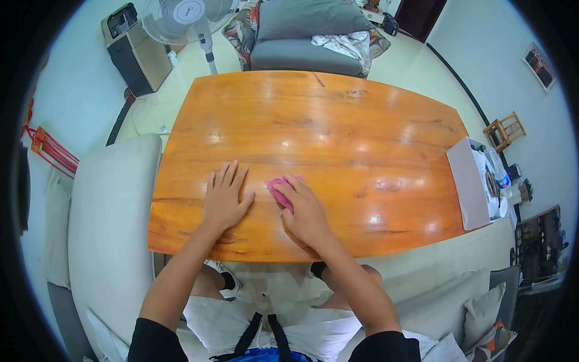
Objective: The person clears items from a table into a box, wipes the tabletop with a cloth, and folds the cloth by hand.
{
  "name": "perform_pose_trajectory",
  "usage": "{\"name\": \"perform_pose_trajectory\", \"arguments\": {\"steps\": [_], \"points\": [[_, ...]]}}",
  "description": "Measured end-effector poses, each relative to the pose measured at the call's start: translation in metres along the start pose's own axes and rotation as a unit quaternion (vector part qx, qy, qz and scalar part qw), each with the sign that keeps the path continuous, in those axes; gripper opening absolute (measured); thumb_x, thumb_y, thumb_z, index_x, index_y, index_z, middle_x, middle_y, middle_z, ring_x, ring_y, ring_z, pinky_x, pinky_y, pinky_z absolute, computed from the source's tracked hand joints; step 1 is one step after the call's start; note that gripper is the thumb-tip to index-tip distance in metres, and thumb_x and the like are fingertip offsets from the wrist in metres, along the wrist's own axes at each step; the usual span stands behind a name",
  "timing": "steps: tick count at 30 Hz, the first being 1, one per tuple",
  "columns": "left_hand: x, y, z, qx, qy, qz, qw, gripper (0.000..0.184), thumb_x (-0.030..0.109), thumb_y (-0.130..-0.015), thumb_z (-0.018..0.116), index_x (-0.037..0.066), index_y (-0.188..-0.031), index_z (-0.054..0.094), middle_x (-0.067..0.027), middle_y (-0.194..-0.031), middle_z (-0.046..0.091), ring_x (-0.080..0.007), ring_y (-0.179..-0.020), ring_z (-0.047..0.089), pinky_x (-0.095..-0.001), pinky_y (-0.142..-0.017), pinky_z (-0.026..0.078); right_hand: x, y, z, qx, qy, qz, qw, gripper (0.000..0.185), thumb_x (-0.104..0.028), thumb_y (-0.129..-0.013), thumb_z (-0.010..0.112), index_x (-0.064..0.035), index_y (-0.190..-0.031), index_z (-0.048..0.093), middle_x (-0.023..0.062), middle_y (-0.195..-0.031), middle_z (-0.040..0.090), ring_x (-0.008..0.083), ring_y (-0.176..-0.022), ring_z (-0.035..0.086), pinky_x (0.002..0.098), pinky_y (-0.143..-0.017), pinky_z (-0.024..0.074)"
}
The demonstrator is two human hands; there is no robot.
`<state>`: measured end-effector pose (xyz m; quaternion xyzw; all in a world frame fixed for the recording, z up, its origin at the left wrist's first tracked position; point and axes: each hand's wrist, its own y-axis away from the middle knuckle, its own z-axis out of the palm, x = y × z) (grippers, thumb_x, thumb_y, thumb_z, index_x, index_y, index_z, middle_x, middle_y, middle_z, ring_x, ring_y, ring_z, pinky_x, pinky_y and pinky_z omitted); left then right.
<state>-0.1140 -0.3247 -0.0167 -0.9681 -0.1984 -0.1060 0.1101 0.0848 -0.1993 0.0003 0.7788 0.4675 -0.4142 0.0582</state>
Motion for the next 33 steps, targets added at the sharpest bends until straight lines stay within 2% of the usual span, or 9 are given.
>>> {"name": "perform_pose_trajectory", "arguments": {"steps": [1,3,8,11,17,20,26,32,33], "points": [[-0.001,-0.001,0.0,-0.001,0.0,-0.001,1.0,0.067,0.047,-0.098,0.05,0.012,-0.154,0.041,-0.0149,-0.163,0.032,-0.032,-0.152,0.025,-0.0527,-0.124,0.015,0.008,0.0,0.004,0.007,-0.132,0.071,0.989,0.055,-0.003,-0.083,0.059,-0.0039,-0.139,0.055,0.0223,-0.141,0.054,0.0357,-0.131,0.052,0.0415,-0.111,0.042],[0.0,-0.001,-0.001,-0.003,0.0,-0.003,1.0,0.067,0.047,-0.098,0.05,0.012,-0.154,0.041,-0.0147,-0.163,0.032,-0.0317,-0.152,0.025,-0.0526,-0.124,0.015,0.016,0.0,0.001,0.027,-0.239,0.139,0.961,0.054,-0.002,-0.085,0.059,-0.0033,-0.139,0.055,0.0214,-0.14,0.055,0.0333,-0.131,0.053,0.0395,-0.111,0.0421],[-0.001,-0.002,-0.002,-0.003,0.004,-0.004,1.0,0.067,0.048,-0.097,0.051,0.013,-0.154,0.041,-0.0144,-0.163,0.032,-0.0315,-0.152,0.025,-0.0521,-0.124,0.014,0.031,-0.005,-0.043,0.09,-0.131,0.133,0.978,0.05,-0.002,-0.09,0.055,-0.0015,-0.139,0.055,0.0211,-0.137,0.058,0.032,-0.13,0.054,0.0376,-0.11,0.0413],[0.0,-0.001,-0.002,-0.002,0.01,-0.006,1.0,0.067,0.048,-0.097,0.052,0.013,-0.154,0.041,-0.0145,-0.163,0.032,-0.0316,-0.152,0.026,-0.0521,-0.124,0.015,0.026,-0.011,-0.076,0.101,-0.008,0.047,0.994,0.052,-0.006,-0.092,0.059,-0.0013,-0.143,0.051,0.0246,-0.137,0.057,0.0373,-0.129,0.054,0.0383,-0.111,0.0408],[0.0,-0.001,-0.003,0.006,0.008,-0.003,1.0,0.067,0.047,-0.096,0.054,0.013,-0.153,0.043,-0.0147,-0.162,0.034,-0.0315,-0.152,0.027,-0.0521,-0.123,0.016,-0.018,-0.003,-0.02,-0.038,0.255,-0.121,0.959,0.056,-0.03,-0.095,0.061,-0.0093,-0.146,0.05,0.022,-0.149,0.048,0.0417,-0.142,0.039,0.0519,-0.116,0.0332],[0.0,-0.002,-0.003,0.007,0.009,-0.005,1.0,0.067,0.047,-0.096,0.054,0.013,-0.153,0.043,-0.0149,-0.162,0.034,-0.0315,-0.152,0.027,-0.0519,-0.123,0.016,-0.015,0.006,-0.013,-0.038,0.266,-0.038,0.962,0.059,-0.03,-0.094,0.062,-0.005,-0.146,0.048,0.0228,-0.152,0.042,0.0453,-0.145,0.033,0.0545,-0.118,0.0296],[0.0,-0.002,-0.003,0.002,0.006,-0.004,1.0,0.067,0.047,-0.097,0.052,0.012,-0.153,0.043,-0.0152,-0.162,0.034,-0.032,-0.151,0.027,-0.0518,-0.123,0.016,0.016,-0.019,-0.003,0.016,0.274,-0.047,0.96,0.056,-0.025,-0.09,0.059,-0.0086,-0.143,0.053,0.0213,-0.148,0.048,0.0424,-0.144,0.036,0.0558,-0.116,0.0315],[-0.002,-0.002,-0.001,0.001,0.001,0.0,1.0,0.068,0.05,-0.097,0.05,0.013,-0.154,0.041,-0.015,-0.162,0.033,-0.0311,-0.152,0.026,-0.0531,-0.123,0.016,-0.019,0.038,-0.001,0.01,0.253,-0.073,0.965,0.055,-0.018,-0.087,0.061,-0.0074,-0.141,0.055,0.0217,-0.147,0.049,0.0414,-0.142,0.039,0.056,-0.114,0.0331],[-0.001,-0.002,-0.002,-0.001,0.003,-0.003,1.0,0.068,0.049,-0.097,0.05,0.013,-0.154,0.041,-0.0151,-0.163,0.033,-0.0315,-0.152,0.026,-0.0528,-0.124,0.015,-0.021,0.043,-0.004,-0.004,0.248,-0.049,0.967,0.055,-0.017,-0.087,0.06,-0.0053,-0.14,0.054,0.0218,-0.145,0.05,0.0411,-0.142,0.04,0.0567,-0.115,0.0321]]}}
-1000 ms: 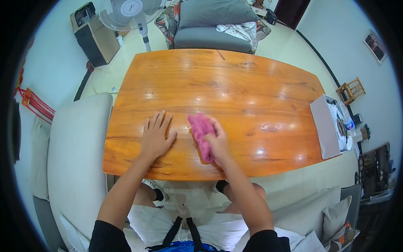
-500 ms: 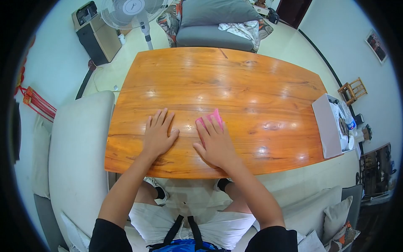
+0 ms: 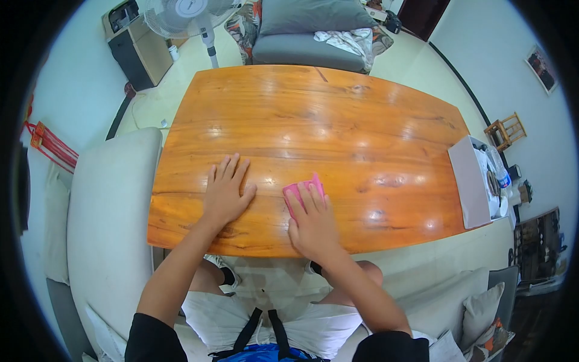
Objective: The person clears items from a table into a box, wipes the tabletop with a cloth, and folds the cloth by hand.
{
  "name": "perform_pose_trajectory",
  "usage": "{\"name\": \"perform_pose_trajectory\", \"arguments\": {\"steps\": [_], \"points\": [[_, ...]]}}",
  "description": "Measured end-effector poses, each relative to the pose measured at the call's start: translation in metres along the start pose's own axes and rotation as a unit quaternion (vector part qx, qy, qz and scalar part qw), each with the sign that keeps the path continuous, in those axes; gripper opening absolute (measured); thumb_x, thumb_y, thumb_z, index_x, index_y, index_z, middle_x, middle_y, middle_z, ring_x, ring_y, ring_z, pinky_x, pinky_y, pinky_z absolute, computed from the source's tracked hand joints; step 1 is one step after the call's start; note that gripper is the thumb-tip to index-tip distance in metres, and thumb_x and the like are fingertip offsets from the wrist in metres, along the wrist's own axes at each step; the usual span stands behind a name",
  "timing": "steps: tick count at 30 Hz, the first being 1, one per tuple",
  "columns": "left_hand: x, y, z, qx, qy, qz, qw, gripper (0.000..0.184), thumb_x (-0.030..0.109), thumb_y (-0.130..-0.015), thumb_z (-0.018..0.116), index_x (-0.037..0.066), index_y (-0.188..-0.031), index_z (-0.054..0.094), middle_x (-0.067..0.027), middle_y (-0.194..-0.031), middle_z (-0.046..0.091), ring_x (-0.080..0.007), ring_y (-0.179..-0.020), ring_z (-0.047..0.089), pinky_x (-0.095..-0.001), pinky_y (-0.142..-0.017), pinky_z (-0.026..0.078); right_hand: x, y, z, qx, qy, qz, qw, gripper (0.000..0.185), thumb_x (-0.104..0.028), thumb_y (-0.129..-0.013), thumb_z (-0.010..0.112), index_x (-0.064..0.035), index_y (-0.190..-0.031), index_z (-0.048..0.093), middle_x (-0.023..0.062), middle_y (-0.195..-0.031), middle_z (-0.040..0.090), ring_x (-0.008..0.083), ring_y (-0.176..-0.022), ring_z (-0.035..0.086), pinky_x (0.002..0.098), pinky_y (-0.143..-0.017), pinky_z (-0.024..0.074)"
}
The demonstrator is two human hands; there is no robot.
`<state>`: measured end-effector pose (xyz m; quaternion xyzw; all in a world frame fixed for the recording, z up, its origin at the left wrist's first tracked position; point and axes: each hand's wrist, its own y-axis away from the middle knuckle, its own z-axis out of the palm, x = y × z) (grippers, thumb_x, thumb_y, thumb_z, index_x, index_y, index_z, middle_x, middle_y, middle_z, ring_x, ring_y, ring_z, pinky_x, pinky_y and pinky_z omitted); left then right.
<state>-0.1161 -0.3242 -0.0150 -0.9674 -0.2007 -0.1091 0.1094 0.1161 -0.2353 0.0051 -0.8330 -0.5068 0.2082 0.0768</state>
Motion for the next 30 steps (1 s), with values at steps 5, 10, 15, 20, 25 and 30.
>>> {"name": "perform_pose_trajectory", "arguments": {"steps": [5,10,15,20,25,30], "points": [[0.001,0.001,0.0,-0.006,0.005,0.001,1.0,0.067,0.048,-0.098,0.049,0.012,-0.154,0.041,-0.0149,-0.164,0.031,-0.0321,-0.152,0.025,-0.0522,-0.124,0.014,0.07,-0.06,0.007,0.018,0.023,0.039,0.999,0.054,-0.016,-0.088,0.058,-0.0017,-0.14,0.052,0.0227,-0.143,0.051,0.0436,-0.142,0.038,0.0566,-0.119,0.0286],[0.0,0.002,0.002,-0.002,0.004,0.001,1.0,0.067,0.048,-0.097,0.051,0.013,-0.154,0.041,-0.0143,-0.163,0.032,-0.032,-0.152,0.026,-0.0529,-0.123,0.015,0.041,-0.084,0.034,0.043,0.052,0.064,0.996,0.05,-0.012,-0.089,0.054,0.0015,-0.137,0.051,0.0245,-0.141,0.051,0.045,-0.142,0.037,0.0559,-0.12,0.0277],[-0.001,0.0,0.002,0.01,0.001,0.007,1.0,0.067,0.047,-0.097,0.053,0.013,-0.153,0.042,-0.0143,-0.162,0.033,-0.0325,-0.152,0.027,-0.0534,-0.123,0.016,-0.012,-0.026,0.009,-0.017,-0.043,-0.061,0.997,0.049,-0.012,-0.088,0.054,-0.0007,-0.136,0.052,0.0235,-0.143,0.051,0.0454,-0.142,0.038,0.0538,-0.12,0.0275],[-0.002,0.001,0.003,0.012,-0.005,0.012,1.0,0.066,0.047,-0.097,0.053,0.013,-0.153,0.043,-0.0145,-0.162,0.033,-0.0327,-0.151,0.027,-0.0534,-0.123,0.016,0.096,-0.058,-0.019,-0.012,-0.006,0.114,0.993,0.047,-0.008,-0.087,0.052,-0.0035,-0.133,0.054,0.0214,-0.139,0.053,0.0445,-0.134,0.045,0.0533,-0.119,0.0293],[0.001,0.003,0.001,0.013,-0.002,0.005,1.0,0.066,0.047,-0.097,0.052,0.012,-0.152,0.043,-0.0143,-0.162,0.034,-0.0323,-0.152,0.027,-0.0534,-0.123,0.016,0.076,-0.079,0.033,0.059,0.106,0.057,0.991,0.052,-0.012,-0.087,0.053,0.0031,-0.137,0.05,0.0242,-0.141,0.052,0.0435,-0.137,0.044,0.0525,-0.121,0.0277],[-0.001,0.001,0.002,0.007,0.001,0.0,1.0,0.065,0.046,-0.097,0.053,0.013,-0.152,0.044,-0.0137,-0.162,0.035,-0.0312,-0.152,0.027,-0.0528,-0.123,0.016,-0.038,-0.032,0.021,-0.011,-0.025,-0.046,0.999,0.054,-0.014,-0.088,0.056,0.0055,-0.138,0.051,0.0235,-0.146,0.048,0.041,-0.142,0.039,0.0559,-0.121,0.0259]]}}
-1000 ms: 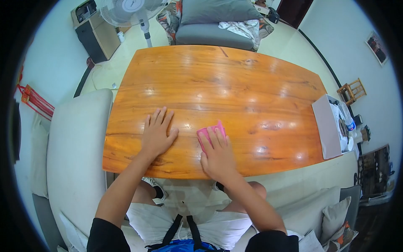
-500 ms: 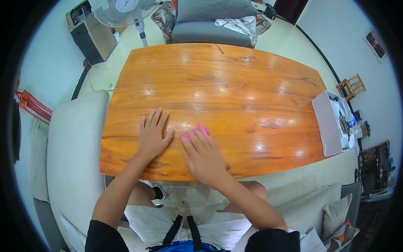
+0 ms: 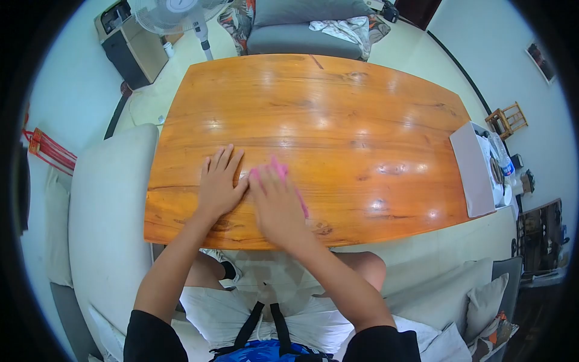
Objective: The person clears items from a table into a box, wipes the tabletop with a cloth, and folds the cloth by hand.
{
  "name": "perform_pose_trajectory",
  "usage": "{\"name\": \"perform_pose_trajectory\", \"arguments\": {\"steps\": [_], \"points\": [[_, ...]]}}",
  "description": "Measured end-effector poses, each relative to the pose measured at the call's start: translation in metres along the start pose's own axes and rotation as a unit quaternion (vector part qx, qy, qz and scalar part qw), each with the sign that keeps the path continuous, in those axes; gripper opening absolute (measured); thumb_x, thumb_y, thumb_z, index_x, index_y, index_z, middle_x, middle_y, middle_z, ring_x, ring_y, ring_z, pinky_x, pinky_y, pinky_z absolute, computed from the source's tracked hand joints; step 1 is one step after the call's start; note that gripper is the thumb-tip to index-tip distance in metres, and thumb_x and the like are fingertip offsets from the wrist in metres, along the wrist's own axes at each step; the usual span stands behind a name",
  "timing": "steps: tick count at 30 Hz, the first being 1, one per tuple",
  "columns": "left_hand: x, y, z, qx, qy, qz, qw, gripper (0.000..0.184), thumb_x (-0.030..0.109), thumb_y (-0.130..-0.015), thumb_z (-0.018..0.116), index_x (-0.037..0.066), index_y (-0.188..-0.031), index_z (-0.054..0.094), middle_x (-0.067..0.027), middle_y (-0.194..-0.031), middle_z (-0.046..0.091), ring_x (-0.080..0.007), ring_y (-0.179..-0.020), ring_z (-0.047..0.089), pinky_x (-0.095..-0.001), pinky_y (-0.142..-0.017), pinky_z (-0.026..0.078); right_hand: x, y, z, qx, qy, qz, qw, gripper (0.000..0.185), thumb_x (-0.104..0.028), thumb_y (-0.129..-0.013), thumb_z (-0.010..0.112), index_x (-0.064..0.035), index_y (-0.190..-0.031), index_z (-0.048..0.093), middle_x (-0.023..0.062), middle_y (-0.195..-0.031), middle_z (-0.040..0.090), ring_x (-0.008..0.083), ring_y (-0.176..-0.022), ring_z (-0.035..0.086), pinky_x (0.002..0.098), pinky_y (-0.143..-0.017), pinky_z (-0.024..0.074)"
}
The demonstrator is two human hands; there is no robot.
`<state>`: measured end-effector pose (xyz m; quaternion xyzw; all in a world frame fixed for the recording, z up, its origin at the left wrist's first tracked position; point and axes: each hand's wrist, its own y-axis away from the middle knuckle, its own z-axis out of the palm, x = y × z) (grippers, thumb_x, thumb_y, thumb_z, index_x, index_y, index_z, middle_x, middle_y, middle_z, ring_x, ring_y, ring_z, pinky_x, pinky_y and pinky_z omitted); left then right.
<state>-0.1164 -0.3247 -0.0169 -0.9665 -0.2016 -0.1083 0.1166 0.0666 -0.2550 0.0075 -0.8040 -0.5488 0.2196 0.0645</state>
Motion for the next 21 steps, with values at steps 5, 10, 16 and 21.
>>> {"name": "perform_pose_trajectory", "arguments": {"steps": [5,10,16,21], "points": [[-0.003,0.002,-0.002,0.002,0.016,0.014,1.0,0.065,0.046,-0.097,0.052,0.012,-0.151,0.044,-0.0144,-0.162,0.035,-0.0316,-0.151,0.028,-0.0527,-0.123,0.015,0.049,0.03,-0.047,-0.052,0.023,0.066,0.996,0.054,-0.011,-0.085,0.057,0.0042,-0.137,0.052,0.0236,-0.144,0.05,0.0412,-0.136,0.044,0.0555,-0.12,0.0279],[0.0,0.001,0.002,0.011,-0.004,0.011,1.0,0.064,0.043,-0.096,0.053,0.01,-0.15,0.045,-0.0155,-0.162,0.034,-0.0331,-0.151,0.028,-0.0529,-0.123,0.015,0.096,0.036,-0.031,0.067,0.156,0.169,0.971,0.055,-0.011,-0.087,0.054,0.0044,-0.14,0.05,0.0255,-0.145,0.05,0.0441,-0.138,0.043,0.0542,-0.119,0.0295],[-0.008,0.008,-0.009,-0.047,0.054,0.031,0.997,0.06,0.037,-0.097,0.054,0.01,-0.15,0.045,-0.0159,-0.162,0.033,-0.0348,-0.151,0.028,-0.0556,-0.123,0.016,-0.055,0.031,0.018,0.043,-0.002,0.05,0.998,0.055,-0.012,-0.086,0.054,0.0018,-0.139,0.052,0.0248,-0.142,0.051,0.045,-0.14,0.041,0.0542,-0.118,0.0304],[-0.005,0.052,-0.009,-0.022,0.009,0.099,0.995,0.058,0.036,-0.098,0.052,0.012,-0.15,0.045,-0.0163,-0.162,0.034,-0.0372,-0.15,0.029,-0.0577,-0.122,0.018,0.02,0.051,-0.048,-0.033,0.042,0.172,0.984,0.057,-0.011,-0.082,0.058,-0.0032,-0.138,0.056,0.0218,-0.144,0.052,0.0449,-0.139,0.041,0.0557,-0.12,0.0286]]}}
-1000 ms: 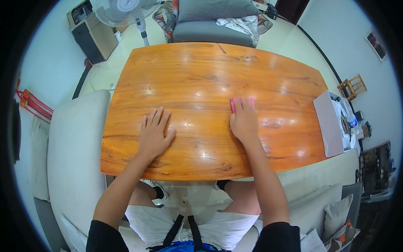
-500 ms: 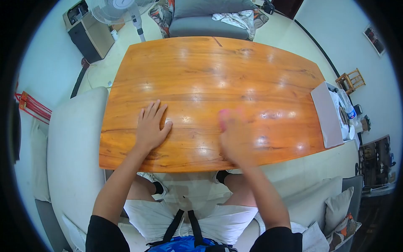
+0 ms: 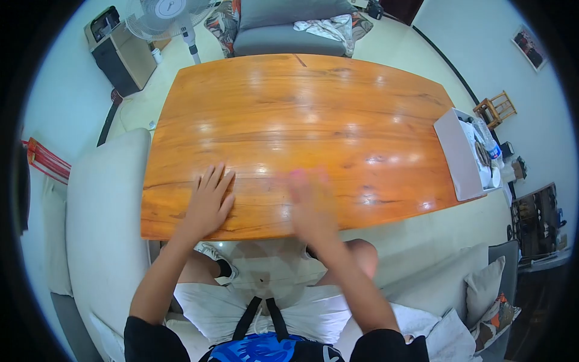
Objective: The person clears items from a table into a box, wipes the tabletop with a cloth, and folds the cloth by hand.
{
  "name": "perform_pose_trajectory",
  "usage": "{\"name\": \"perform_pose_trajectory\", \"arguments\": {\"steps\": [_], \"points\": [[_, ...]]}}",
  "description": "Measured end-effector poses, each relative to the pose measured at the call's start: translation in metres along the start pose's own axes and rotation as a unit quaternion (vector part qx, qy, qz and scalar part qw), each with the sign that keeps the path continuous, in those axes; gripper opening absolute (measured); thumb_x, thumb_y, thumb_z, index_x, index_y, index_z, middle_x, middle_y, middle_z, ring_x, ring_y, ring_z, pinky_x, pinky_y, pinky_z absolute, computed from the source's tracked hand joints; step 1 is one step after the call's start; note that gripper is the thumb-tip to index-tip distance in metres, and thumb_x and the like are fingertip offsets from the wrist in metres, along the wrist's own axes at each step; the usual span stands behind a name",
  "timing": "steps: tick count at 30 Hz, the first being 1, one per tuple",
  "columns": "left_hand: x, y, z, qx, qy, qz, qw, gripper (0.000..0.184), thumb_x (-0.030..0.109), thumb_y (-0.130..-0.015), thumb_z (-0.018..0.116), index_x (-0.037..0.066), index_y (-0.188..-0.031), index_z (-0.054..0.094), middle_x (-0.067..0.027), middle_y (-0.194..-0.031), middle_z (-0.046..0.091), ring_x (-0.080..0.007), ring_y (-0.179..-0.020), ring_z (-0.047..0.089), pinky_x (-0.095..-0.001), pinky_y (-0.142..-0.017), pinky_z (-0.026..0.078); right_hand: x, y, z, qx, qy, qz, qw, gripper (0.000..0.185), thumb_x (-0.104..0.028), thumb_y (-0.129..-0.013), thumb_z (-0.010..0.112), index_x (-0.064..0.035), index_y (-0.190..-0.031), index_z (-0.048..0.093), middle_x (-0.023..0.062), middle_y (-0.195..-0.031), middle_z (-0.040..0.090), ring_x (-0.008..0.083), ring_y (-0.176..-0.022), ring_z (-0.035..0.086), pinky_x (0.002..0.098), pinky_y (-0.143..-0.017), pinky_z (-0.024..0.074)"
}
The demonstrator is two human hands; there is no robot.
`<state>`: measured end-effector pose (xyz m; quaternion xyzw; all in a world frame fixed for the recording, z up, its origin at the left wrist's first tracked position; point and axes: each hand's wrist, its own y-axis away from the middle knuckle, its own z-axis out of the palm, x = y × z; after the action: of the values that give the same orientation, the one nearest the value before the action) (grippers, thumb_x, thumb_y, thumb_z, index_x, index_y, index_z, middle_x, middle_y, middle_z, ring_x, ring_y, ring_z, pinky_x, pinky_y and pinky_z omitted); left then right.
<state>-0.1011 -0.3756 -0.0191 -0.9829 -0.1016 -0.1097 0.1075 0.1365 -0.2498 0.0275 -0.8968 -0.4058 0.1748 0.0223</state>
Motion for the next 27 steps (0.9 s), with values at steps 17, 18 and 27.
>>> {"name": "perform_pose_trajectory", "arguments": {"steps": [17,18,27], "points": [[0.01,0.028,-0.016,0.026,0.023,-0.023,0.999,0.06,0.032,-0.091,0.06,0.014,-0.147,0.05,-0.0151,-0.158,0.04,-0.0331,-0.148,0.033,-0.0534,-0.122,0.022,0.052,0.038,0.014,0.134,-0.017,0.001,0.991,0.061,-0.001,-0.077,0.052,-0.0015,-0.137,0.056,0.0216,-0.134,0.06,0.0416,-0.132,0.051,0.053,-0.117,0.0338],[0.011,0.028,-0.016,0.025,0.029,-0.026,0.999,0.059,0.032,-0.091,0.06,0.014,-0.147,0.05,-0.0152,-0.158,0.04,-0.0332,-0.148,0.033,-0.0535,-0.122,0.022,0.095,0.046,0.002,0.141,-0.006,0.031,0.989,0.058,-0.003,-0.08,0.053,-0.0007,-0.137,0.056,0.0219,-0.137,0.058,0.0418,-0.134,0.049,0.0537,-0.116,0.0339],[0.018,0.026,-0.016,0.028,0.023,-0.037,0.999,0.059,0.028,-0.088,0.059,0.012,-0.144,0.051,-0.0161,-0.157,0.041,-0.0343,-0.148,0.033,-0.0549,-0.121,0.021,0.001,0.002,0.024,0.122,0.04,0.042,0.991,0.062,-0.016,-0.082,0.058,0.0041,-0.14,0.05,0.0257,-0.143,0.051,0.0467,-0.135,0.045,0.0555,-0.118,0.0305]]}}
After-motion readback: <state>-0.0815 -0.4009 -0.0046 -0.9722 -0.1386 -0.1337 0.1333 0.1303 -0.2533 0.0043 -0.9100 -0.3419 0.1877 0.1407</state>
